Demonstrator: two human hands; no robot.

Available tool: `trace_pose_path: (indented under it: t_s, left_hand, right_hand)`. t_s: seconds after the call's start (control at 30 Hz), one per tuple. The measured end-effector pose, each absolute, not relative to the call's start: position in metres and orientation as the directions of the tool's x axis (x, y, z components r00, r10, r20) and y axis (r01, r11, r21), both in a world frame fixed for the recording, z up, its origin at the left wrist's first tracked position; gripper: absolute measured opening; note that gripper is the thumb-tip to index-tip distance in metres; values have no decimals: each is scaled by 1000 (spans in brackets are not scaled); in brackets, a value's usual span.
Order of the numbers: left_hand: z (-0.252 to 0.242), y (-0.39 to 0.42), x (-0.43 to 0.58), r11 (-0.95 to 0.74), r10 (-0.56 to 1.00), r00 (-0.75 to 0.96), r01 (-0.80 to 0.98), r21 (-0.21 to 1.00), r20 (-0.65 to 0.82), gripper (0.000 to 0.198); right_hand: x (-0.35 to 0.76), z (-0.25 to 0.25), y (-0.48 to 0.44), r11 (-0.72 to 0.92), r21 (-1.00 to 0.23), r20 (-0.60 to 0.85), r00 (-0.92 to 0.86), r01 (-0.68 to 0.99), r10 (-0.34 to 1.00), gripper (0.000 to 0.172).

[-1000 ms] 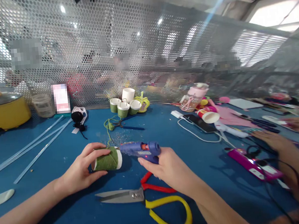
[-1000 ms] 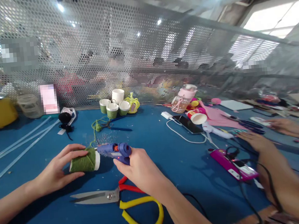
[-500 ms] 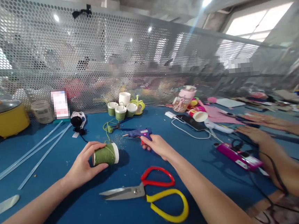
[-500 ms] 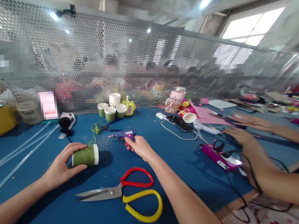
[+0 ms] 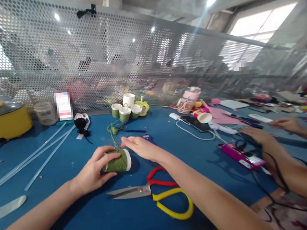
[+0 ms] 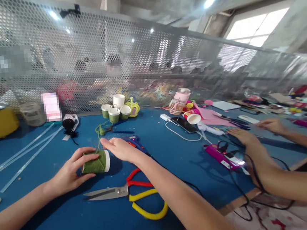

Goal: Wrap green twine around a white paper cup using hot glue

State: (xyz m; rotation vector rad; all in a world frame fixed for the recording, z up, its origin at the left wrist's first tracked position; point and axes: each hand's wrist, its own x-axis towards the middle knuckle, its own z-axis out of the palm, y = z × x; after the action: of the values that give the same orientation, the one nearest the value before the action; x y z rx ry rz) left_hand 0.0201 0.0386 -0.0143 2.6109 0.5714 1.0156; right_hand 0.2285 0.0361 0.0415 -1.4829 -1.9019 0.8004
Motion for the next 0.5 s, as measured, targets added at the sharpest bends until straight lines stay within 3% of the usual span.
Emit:
trace_pose_path:
  t_s: [0.1,0.17,0.3,0.5]
  left_hand:
    - [-15,36,20,-897,429,697,256,359,574,44]
    - [-15,36,20,-909,408,717,256,330,566,44]
    - [-12,34,19,-893,440,719,283,351,538,43]
    - [-11,37,19,-776,598,619,286,562,510,54]
  right_hand:
    - [215,39,39,67,-874,-96,-305,482,948,59]
    - [210,35,38,-33,-949,-139,-323,312,936,51]
    - [209,27,33,-16,-991,-39,-175,129,984,31]
    - [216,27,37,70,-994,66,-50,83,997,22]
